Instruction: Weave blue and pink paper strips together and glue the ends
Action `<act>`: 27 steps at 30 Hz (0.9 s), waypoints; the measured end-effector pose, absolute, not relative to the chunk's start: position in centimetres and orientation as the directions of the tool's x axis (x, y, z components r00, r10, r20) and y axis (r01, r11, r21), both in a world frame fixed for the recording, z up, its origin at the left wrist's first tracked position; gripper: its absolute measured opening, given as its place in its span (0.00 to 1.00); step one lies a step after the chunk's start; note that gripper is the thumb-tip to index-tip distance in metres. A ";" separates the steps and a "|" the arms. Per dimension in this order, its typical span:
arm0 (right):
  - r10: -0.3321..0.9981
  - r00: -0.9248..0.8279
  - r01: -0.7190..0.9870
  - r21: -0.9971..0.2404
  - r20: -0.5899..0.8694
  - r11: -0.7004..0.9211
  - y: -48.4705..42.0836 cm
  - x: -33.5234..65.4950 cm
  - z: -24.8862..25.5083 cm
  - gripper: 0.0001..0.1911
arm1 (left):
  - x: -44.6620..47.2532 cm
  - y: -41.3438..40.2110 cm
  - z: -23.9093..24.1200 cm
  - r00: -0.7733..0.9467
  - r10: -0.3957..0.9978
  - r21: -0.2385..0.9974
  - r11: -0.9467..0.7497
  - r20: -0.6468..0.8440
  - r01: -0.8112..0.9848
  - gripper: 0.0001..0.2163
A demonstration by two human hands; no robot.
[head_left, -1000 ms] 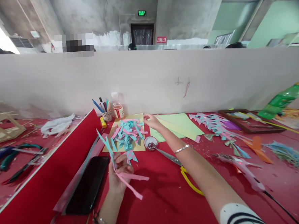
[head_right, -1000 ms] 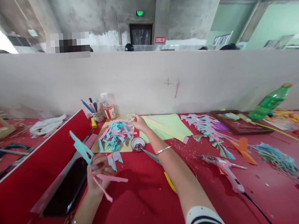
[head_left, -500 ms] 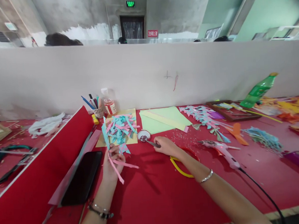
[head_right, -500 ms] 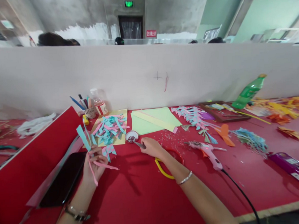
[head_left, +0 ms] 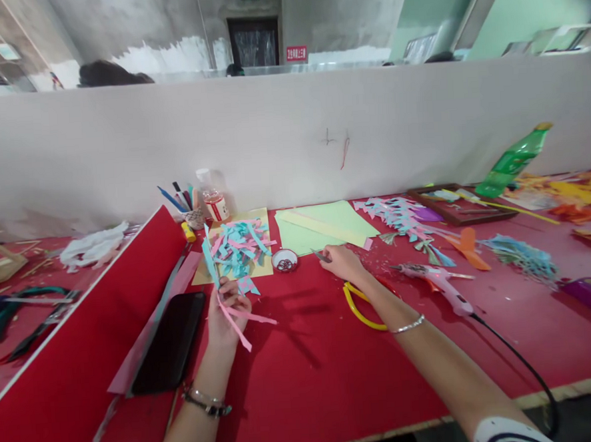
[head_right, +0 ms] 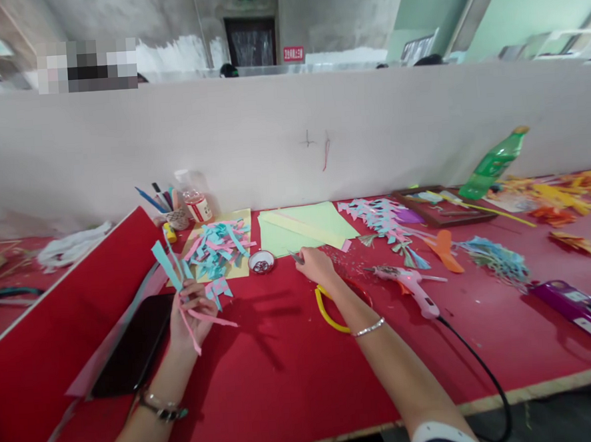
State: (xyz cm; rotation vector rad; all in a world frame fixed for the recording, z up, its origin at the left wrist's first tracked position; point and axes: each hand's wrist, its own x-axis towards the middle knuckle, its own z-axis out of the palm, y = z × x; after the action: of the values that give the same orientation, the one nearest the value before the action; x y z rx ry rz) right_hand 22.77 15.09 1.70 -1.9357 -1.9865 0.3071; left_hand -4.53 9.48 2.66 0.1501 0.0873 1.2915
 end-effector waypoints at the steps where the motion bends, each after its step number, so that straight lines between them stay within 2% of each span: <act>1: 0.996 -0.006 0.926 -0.374 0.093 0.041 15.4 22.7 1.7 0.06 | -4.5 9.5 2.7 0.276 0.961 0.175 0.268 0.024 -0.947 0.02; 5: 0.979 -0.159 0.913 -0.359 0.124 0.194 18.1 20.9 2.5 0.09 | -4.5 9.5 2.6 0.256 0.966 0.237 0.240 0.036 -0.941 0.03; 8: 0.923 -0.361 0.837 -0.391 0.134 0.384 21.2 18.5 2.9 0.12 | -4.4 9.5 2.4 0.251 0.968 0.261 0.235 0.029 -0.936 0.02; 11: 0.875 -0.470 0.778 -0.414 0.117 0.473 24.0 16.8 2.4 0.12 | -4.3 9.3 2.4 0.243 0.970 0.282 0.228 0.021 -0.932 0.03; 14: 0.849 -0.523 0.751 -0.430 0.077 0.502 25.7 16.3 1.2 0.08 | -4.2 9.3 2.5 0.224 0.975 0.286 0.217 -0.009 -0.933 0.03; 18: 0.830 -0.557 0.734 -0.453 0.024 0.506 26.5 16.7 0.2 0.15 | -3.9 9.2 2.8 0.183 0.982 0.325 0.186 -0.039 -0.927 0.04; 27: 0.881 -0.473 0.759 -0.510 -0.004 0.405 26.6 16.1 -0.1 0.16 | -3.9 9.3 2.7 0.159 0.986 0.316 0.163 -0.041 -0.935 0.04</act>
State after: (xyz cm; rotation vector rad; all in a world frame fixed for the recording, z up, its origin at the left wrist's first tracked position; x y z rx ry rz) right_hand 16.06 26.55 -0.06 -1.4364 -2.3988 0.6609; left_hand -3.88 9.29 2.67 0.2373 0.2608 1.3915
